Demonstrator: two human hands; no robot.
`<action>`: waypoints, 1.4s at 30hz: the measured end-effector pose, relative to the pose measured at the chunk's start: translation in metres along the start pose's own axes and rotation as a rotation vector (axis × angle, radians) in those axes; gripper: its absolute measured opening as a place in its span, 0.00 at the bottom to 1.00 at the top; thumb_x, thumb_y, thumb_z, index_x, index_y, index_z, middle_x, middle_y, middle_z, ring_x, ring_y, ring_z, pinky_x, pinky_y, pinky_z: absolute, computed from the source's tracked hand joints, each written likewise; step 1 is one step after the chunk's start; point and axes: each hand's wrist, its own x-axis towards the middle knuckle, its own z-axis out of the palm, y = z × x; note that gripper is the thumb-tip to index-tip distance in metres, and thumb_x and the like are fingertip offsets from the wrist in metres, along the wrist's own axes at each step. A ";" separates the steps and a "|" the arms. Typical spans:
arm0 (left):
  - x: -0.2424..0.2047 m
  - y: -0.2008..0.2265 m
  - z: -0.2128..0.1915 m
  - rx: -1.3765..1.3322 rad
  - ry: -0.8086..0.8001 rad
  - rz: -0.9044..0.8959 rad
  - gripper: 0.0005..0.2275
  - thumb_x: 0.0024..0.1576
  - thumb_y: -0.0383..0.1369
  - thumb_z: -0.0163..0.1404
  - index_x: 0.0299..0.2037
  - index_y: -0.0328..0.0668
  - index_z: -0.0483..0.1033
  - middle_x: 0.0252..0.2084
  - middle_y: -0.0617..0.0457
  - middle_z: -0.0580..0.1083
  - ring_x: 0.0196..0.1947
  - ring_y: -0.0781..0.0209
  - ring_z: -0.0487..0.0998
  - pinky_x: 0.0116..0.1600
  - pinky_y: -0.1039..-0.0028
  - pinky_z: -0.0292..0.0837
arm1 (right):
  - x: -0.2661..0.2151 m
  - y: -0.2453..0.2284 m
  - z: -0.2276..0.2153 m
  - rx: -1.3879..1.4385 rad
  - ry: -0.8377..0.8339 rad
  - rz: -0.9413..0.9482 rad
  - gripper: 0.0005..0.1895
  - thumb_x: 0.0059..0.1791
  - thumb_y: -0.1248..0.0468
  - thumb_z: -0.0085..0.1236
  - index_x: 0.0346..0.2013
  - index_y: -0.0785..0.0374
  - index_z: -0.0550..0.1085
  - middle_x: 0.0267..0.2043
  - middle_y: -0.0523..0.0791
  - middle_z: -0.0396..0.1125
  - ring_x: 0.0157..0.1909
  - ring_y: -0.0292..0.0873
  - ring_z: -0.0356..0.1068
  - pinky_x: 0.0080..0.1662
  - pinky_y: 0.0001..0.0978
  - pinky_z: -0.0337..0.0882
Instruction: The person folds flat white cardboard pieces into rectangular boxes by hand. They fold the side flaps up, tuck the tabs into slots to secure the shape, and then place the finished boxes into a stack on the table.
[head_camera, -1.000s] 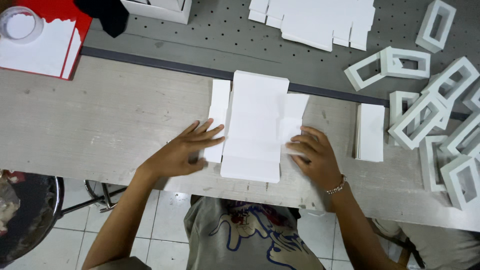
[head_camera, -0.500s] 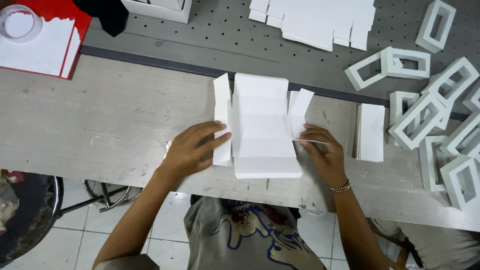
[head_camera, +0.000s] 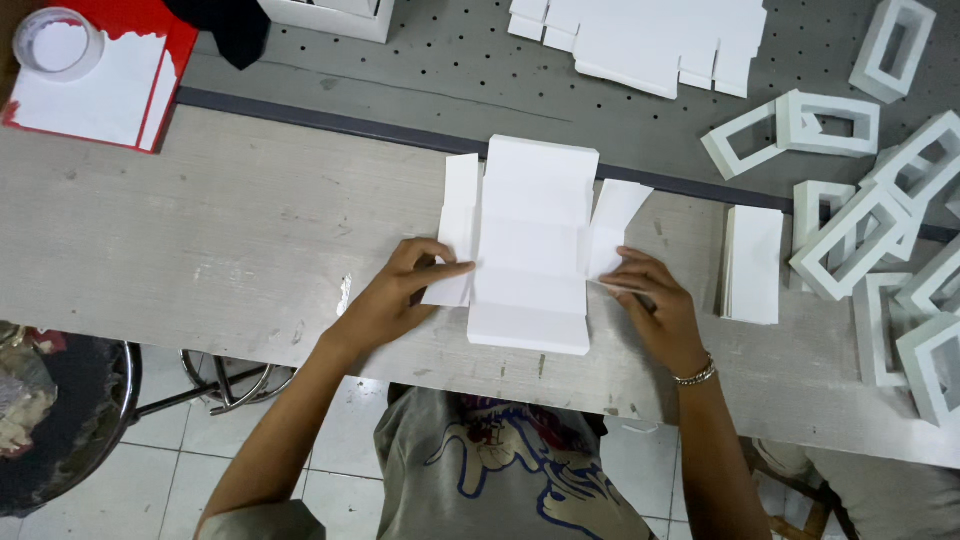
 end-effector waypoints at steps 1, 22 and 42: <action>0.002 -0.003 -0.001 0.002 0.002 0.000 0.24 0.50 0.17 0.54 0.58 0.42 0.77 0.52 0.43 0.70 0.58 0.40 0.71 0.62 0.53 0.71 | -0.001 0.003 0.000 0.000 -0.001 -0.002 0.08 0.53 0.73 0.56 0.44 0.66 0.81 0.43 0.53 0.73 0.64 0.63 0.66 0.67 0.62 0.62; 0.015 -0.019 0.000 0.393 -0.111 0.153 0.15 0.52 0.21 0.55 0.50 0.40 0.79 0.48 0.50 0.76 0.52 0.51 0.76 0.58 0.64 0.74 | -0.008 -0.025 -0.026 -0.385 -0.287 -0.014 0.34 0.45 0.84 0.46 0.62 0.59 0.73 0.57 0.49 0.68 0.72 0.63 0.58 0.69 0.60 0.61; 0.010 -0.042 0.007 0.353 0.069 0.215 0.08 0.58 0.24 0.54 0.46 0.37 0.81 0.43 0.48 0.77 0.46 0.51 0.78 0.52 0.67 0.76 | 0.062 -0.025 0.131 -0.669 -0.321 -0.358 0.11 0.46 0.68 0.62 0.43 0.62 0.78 0.37 0.42 0.69 0.45 0.43 0.70 0.45 0.30 0.72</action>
